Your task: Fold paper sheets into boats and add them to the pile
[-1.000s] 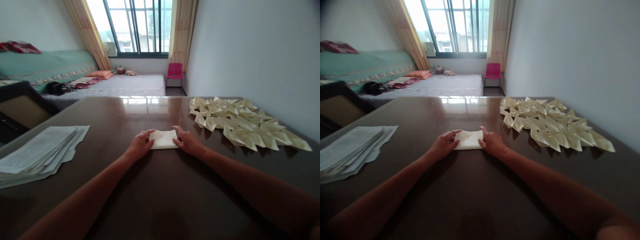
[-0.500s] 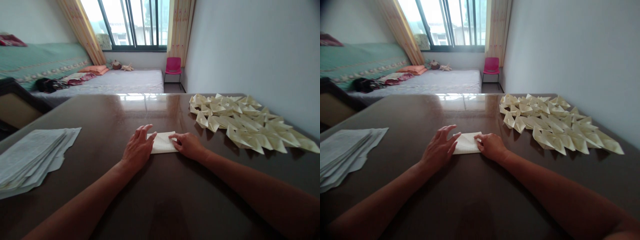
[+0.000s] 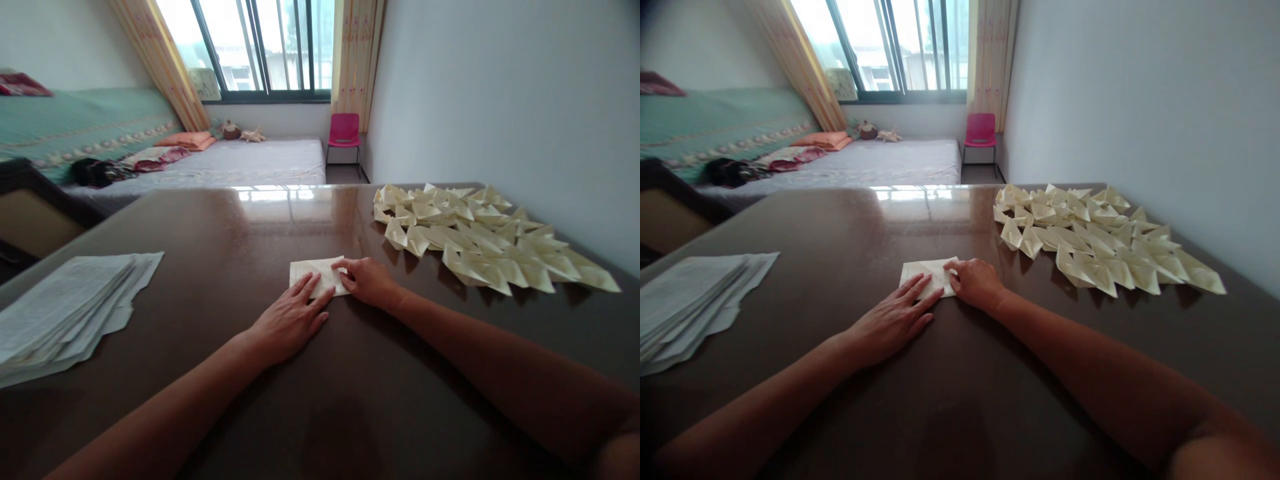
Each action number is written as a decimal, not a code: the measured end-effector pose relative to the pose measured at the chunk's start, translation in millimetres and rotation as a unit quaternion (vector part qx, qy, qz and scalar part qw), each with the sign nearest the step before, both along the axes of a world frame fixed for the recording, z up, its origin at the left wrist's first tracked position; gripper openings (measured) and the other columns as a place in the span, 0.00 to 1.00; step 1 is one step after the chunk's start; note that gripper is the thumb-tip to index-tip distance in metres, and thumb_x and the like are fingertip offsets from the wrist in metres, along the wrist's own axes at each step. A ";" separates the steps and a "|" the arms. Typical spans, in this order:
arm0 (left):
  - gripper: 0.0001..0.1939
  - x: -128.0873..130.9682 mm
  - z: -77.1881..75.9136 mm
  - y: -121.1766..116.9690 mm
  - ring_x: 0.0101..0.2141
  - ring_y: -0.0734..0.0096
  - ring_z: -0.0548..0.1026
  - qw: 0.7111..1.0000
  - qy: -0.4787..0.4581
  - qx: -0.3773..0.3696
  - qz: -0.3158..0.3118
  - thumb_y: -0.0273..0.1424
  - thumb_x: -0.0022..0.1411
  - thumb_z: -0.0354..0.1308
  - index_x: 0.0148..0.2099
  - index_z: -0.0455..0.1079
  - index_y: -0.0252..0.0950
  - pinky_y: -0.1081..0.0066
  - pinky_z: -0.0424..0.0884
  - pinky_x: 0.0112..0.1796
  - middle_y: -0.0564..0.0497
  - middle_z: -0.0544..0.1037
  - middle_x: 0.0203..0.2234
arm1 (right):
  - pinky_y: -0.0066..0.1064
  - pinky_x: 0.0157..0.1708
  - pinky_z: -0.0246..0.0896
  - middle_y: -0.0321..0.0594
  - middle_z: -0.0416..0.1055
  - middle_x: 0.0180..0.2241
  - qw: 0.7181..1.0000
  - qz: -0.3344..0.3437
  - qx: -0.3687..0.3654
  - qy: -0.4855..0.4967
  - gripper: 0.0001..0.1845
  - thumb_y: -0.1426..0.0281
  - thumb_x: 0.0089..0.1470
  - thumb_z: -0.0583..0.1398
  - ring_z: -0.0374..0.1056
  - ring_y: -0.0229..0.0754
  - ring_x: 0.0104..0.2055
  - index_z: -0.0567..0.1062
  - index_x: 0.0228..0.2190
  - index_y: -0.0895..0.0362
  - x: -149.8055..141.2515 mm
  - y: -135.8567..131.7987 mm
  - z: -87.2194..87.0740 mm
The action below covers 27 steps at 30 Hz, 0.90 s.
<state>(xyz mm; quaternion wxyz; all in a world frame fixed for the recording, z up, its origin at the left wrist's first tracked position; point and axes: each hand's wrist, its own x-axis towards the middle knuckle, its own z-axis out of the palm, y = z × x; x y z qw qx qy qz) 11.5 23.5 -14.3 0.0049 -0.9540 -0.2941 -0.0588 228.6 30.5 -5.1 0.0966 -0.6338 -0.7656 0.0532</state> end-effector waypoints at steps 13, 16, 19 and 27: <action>0.24 -1.4 5.9 0.9 0.63 0.54 0.55 1.000 0.016 0.009 0.005 0.36 0.69 0.43 0.63 0.58 0.34 0.57 0.57 0.59 0.38 0.59 0.62 | 0.29 0.34 0.53 0.43 0.74 0.36 0.941 0.318 0.063 -0.097 0.15 0.65 0.63 0.52 0.65 0.40 0.37 0.78 0.38 0.55 22.0 -15.9 24.8; 0.19 -5.1 6.0 5.4 0.58 0.56 0.65 0.997 0.024 0.064 0.022 0.31 0.68 0.45 0.58 0.65 0.31 0.59 0.65 0.55 0.37 0.68 0.57 | 0.31 0.35 0.51 0.43 0.74 0.35 0.937 0.310 0.062 -0.150 0.15 0.66 0.63 0.52 0.65 0.41 0.37 0.78 0.34 0.56 21.7 -18.1 30.5; 0.16 -7.4 7.3 8.0 0.54 0.58 0.70 0.993 0.034 0.109 0.013 0.24 0.65 0.49 0.54 0.68 0.32 0.62 0.71 0.50 0.39 0.72 0.53 | 0.33 0.37 0.51 0.45 0.74 0.34 0.943 0.279 0.062 -0.171 0.16 0.68 0.62 0.52 0.65 0.42 0.38 0.78 0.32 0.58 18.9 -20.8 32.0; 0.14 -11.0 3.3 18.9 0.48 0.61 0.74 0.990 0.007 0.141 -0.008 0.24 0.65 0.51 0.51 0.70 0.31 0.66 0.73 0.45 0.42 0.77 0.47 | 0.34 0.40 0.48 0.43 0.73 0.41 0.956 0.253 0.090 -0.123 0.13 0.63 0.60 0.55 0.63 0.44 0.43 0.76 0.41 0.54 18.2 -16.9 23.1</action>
